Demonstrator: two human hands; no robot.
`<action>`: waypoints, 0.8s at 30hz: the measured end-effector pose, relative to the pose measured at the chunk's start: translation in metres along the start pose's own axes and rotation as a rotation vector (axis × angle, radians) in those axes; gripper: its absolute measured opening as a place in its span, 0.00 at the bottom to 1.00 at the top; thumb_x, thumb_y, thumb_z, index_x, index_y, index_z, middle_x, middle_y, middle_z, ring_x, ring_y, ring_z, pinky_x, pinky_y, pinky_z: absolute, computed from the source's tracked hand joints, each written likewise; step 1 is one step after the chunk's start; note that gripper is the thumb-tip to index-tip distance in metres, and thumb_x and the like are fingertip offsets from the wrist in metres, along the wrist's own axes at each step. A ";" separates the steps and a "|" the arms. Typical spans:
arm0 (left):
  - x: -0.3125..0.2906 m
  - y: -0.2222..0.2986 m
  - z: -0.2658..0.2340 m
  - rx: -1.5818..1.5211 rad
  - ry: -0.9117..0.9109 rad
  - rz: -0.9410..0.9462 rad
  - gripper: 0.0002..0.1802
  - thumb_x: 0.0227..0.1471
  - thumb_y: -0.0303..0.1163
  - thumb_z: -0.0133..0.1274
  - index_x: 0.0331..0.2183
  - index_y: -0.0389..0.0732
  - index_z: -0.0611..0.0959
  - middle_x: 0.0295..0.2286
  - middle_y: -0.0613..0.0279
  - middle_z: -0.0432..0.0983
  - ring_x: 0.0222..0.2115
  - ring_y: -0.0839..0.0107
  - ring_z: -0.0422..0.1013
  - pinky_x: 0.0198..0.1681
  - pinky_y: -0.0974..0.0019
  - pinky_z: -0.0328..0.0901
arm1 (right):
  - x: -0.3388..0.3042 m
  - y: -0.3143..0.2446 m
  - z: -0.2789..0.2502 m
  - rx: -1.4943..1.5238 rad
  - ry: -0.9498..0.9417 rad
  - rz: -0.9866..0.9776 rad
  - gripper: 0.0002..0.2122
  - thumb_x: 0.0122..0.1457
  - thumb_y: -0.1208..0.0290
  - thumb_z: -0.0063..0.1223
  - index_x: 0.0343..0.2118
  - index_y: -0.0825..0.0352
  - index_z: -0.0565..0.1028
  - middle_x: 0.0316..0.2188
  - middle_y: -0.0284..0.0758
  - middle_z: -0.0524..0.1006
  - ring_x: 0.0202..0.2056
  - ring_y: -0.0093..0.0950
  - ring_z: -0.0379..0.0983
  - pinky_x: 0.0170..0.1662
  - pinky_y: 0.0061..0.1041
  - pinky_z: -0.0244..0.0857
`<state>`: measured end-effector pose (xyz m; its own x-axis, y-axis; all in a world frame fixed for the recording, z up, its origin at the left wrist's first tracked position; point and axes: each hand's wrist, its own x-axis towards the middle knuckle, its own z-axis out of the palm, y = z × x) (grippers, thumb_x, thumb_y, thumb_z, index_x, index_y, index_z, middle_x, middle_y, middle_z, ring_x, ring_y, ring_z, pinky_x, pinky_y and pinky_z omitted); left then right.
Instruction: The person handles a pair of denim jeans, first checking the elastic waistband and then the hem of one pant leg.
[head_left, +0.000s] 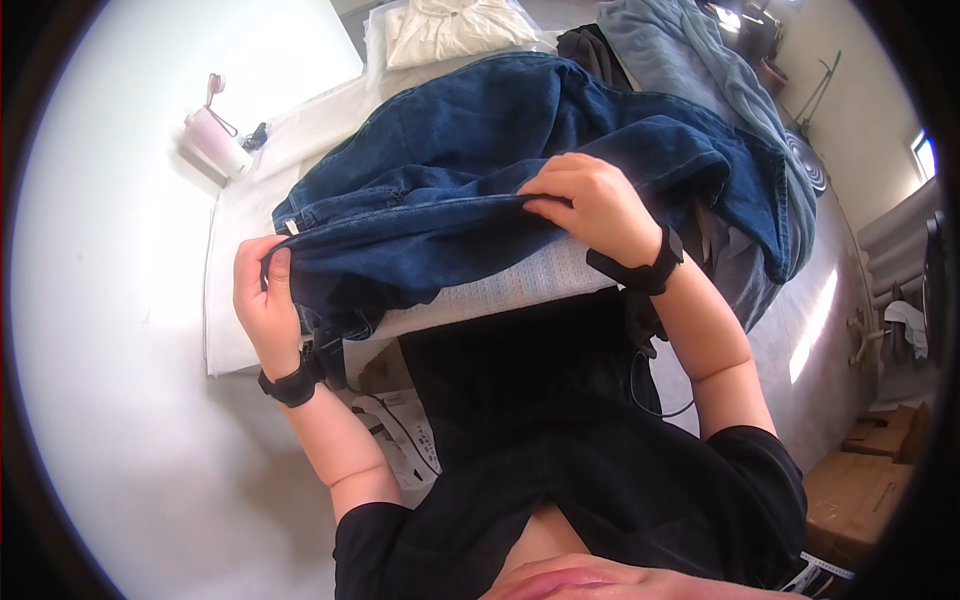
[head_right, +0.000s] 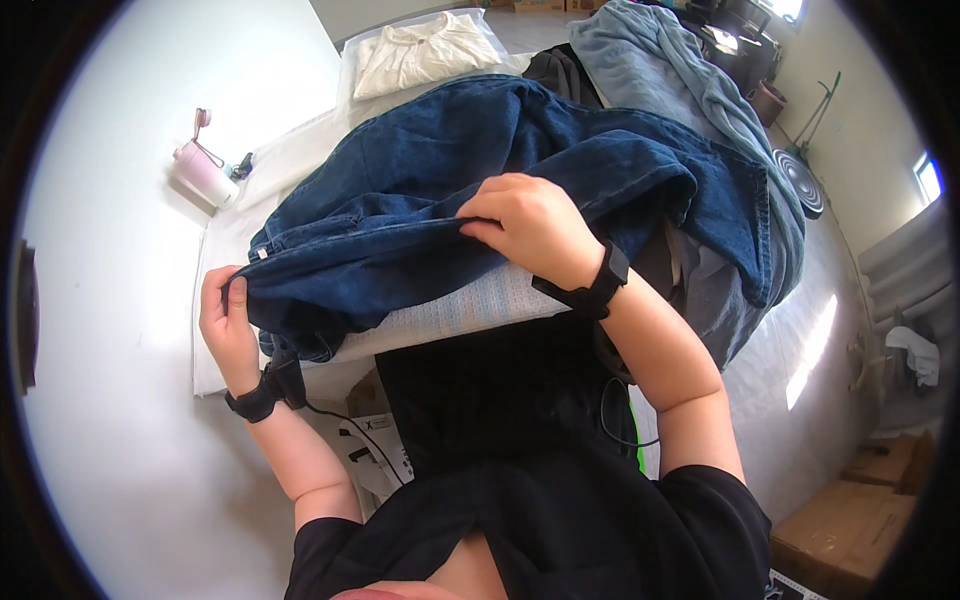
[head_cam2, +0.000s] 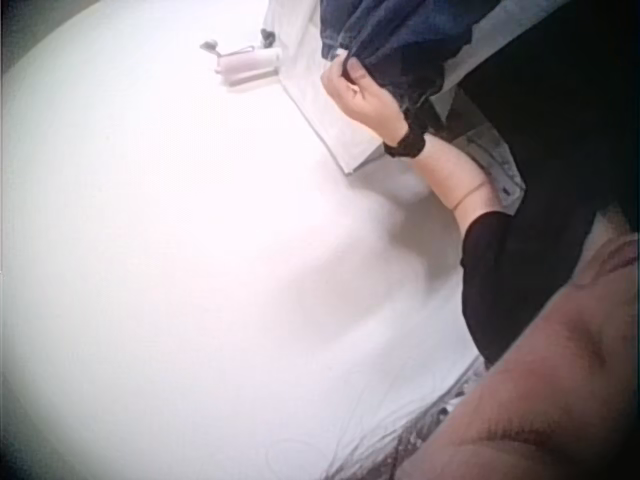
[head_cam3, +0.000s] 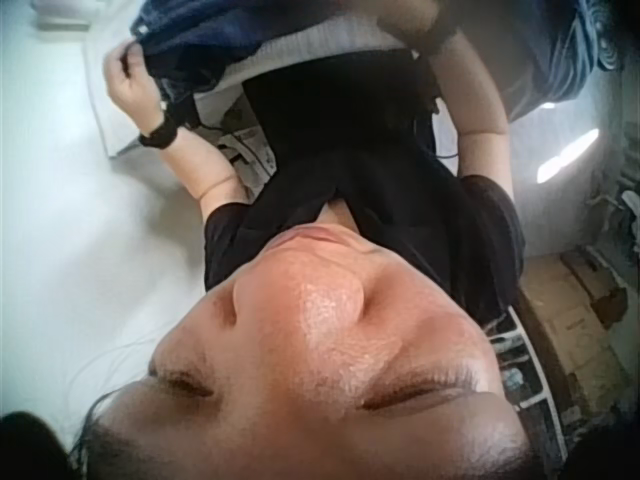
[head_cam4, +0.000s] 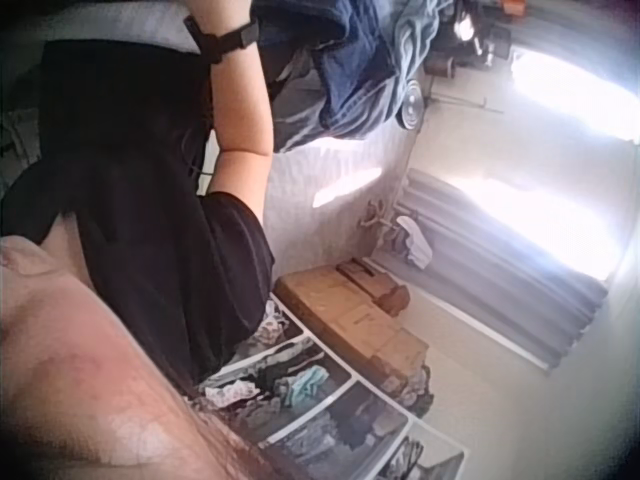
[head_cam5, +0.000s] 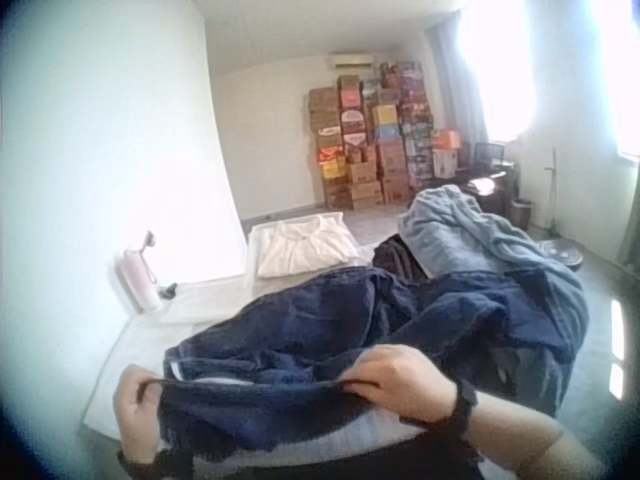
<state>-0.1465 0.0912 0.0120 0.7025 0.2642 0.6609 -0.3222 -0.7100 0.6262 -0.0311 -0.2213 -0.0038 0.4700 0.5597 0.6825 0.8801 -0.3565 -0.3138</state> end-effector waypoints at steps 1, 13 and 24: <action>0.000 -0.001 0.000 -0.005 0.004 -0.030 0.07 0.50 0.30 0.48 0.29 0.35 0.74 0.28 0.64 0.68 0.30 0.74 0.63 0.37 0.75 0.57 | 0.002 0.000 -0.002 0.000 0.000 0.001 0.06 0.41 0.74 0.56 0.26 0.65 0.75 0.21 0.33 0.72 0.27 0.32 0.69 0.31 0.28 0.62; -0.021 0.030 0.023 0.185 0.173 0.153 0.10 0.42 0.29 0.55 0.31 0.38 0.76 0.32 0.62 0.70 0.36 0.65 0.65 0.43 0.66 0.58 | 0.002 -0.012 -0.001 -0.065 0.193 0.009 0.06 0.38 0.78 0.57 0.23 0.67 0.73 0.21 0.33 0.70 0.27 0.31 0.68 0.31 0.27 0.63; -0.035 0.056 0.079 0.324 -0.085 0.549 0.11 0.31 0.21 0.58 0.25 0.39 0.78 0.24 0.64 0.68 0.27 0.66 0.65 0.34 0.65 0.57 | 0.012 -0.019 -0.031 0.192 -0.019 0.134 0.06 0.44 0.73 0.56 0.25 0.69 0.75 0.20 0.35 0.71 0.24 0.32 0.68 0.30 0.24 0.62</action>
<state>-0.1396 -0.0096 -0.0087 0.5418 -0.2370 0.8064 -0.4506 -0.8918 0.0405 -0.0444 -0.2310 0.0314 0.5830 0.5316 0.6145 0.8058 -0.2809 -0.5214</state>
